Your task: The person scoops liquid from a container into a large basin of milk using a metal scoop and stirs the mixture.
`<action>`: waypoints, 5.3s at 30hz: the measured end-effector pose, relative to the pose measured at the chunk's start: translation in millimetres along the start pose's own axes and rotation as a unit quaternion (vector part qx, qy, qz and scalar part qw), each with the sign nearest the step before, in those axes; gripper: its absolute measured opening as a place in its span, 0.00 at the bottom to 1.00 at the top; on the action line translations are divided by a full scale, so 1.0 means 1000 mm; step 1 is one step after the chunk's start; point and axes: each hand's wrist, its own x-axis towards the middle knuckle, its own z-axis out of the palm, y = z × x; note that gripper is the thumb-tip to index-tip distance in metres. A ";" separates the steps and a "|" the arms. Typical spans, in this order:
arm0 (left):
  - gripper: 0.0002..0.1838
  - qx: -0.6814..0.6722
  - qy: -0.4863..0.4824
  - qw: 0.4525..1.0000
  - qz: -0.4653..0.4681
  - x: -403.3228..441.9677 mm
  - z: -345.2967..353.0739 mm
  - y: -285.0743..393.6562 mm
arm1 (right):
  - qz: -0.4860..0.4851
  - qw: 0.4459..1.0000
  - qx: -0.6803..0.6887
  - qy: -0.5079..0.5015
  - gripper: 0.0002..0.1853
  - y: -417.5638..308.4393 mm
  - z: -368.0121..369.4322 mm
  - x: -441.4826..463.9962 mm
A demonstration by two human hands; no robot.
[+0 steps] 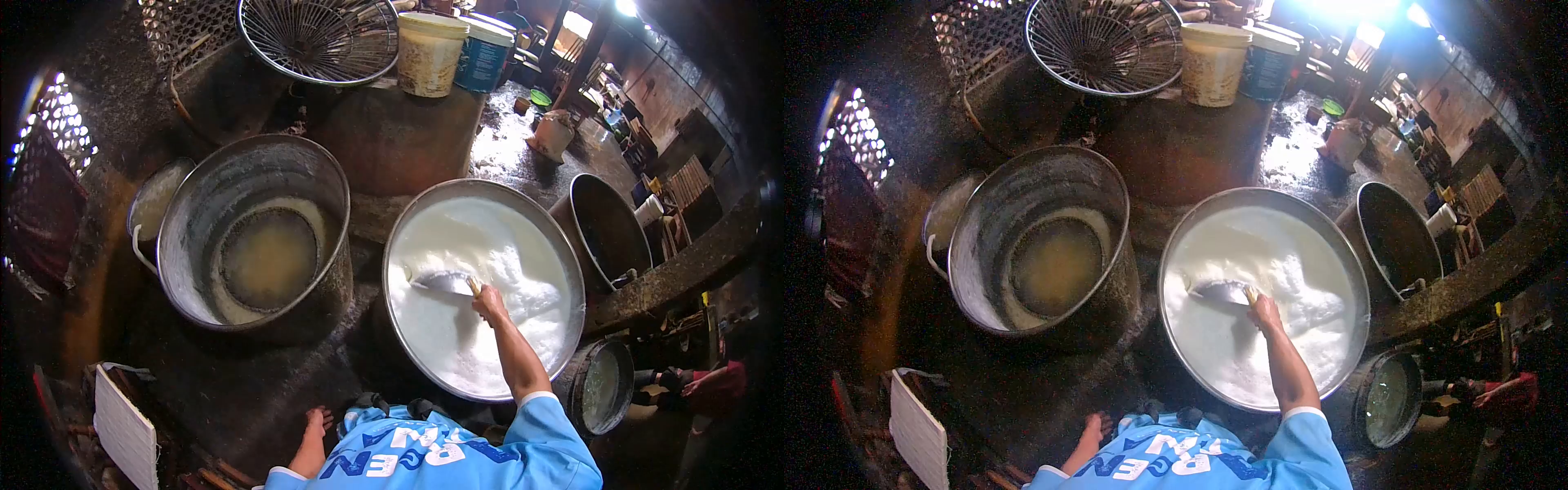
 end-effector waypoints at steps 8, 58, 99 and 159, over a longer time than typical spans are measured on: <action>0.13 0.057 -0.006 0.998 0.024 0.004 0.035 0.019 | 0.028 0.998 -0.046 -0.010 0.10 0.130 0.035 -0.042; 0.11 0.030 -0.034 0.998 0.035 -0.013 0.109 0.019 | 0.048 0.972 0.229 -0.035 0.29 0.116 0.034 -0.151; 0.13 0.059 -0.084 0.991 0.083 -0.028 0.144 0.008 | 0.008 0.998 -0.058 0.027 0.23 0.240 -0.086 -0.172; 0.15 0.008 -0.017 1.000 0.002 0.005 0.017 0.003 | -0.017 1.000 -0.022 0.006 0.15 -0.017 -0.036 0.001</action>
